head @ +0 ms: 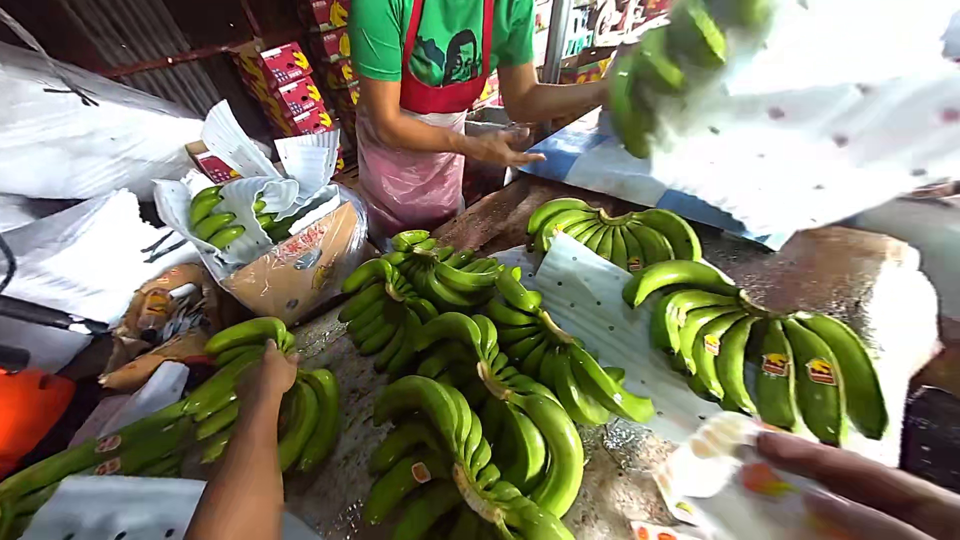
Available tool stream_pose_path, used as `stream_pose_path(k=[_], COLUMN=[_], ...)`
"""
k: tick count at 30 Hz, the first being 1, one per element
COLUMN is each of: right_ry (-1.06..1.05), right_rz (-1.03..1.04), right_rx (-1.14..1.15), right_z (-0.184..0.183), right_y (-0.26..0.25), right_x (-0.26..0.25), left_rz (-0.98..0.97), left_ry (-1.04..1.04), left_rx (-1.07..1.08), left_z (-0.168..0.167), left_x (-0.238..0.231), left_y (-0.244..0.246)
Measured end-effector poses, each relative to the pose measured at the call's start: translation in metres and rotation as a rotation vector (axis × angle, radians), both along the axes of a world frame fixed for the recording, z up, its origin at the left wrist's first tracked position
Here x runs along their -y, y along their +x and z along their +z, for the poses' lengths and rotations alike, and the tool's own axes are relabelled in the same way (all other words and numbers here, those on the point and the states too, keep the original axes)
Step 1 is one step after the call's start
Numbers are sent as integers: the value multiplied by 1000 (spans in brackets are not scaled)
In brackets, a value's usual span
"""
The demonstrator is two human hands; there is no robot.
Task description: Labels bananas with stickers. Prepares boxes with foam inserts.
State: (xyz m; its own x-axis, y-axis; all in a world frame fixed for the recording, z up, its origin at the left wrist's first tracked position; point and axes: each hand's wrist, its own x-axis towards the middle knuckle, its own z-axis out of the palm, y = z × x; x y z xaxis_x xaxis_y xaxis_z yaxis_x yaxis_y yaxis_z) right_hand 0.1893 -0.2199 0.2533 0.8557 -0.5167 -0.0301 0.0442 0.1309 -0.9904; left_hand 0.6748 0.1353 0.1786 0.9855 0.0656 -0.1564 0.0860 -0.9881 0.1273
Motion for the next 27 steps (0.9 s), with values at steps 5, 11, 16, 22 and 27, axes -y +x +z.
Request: stream_pose_path(k=[5,11,16,22,27], right_ry=[27,80,147,390,254], right_rz=[-128,-115,-10,-77,-297], right_rx=[-38,-77,-109,-64,-68], right_z=[-8,-2,1,-8,-23], right_y=[81,110,105,109,112], right_x=[-42,-64,-71,-70,-47], left_rz=[-635,-1328,-1316,-1343,-637], left_ry=[-411,-901,-741,-856,-964], left_rx=[184,455,810,823,184], left_z=[64,68,56,43,32], left_x=[94,157,167,161,145], left_y=[-79,-223,-242,-240,-120])
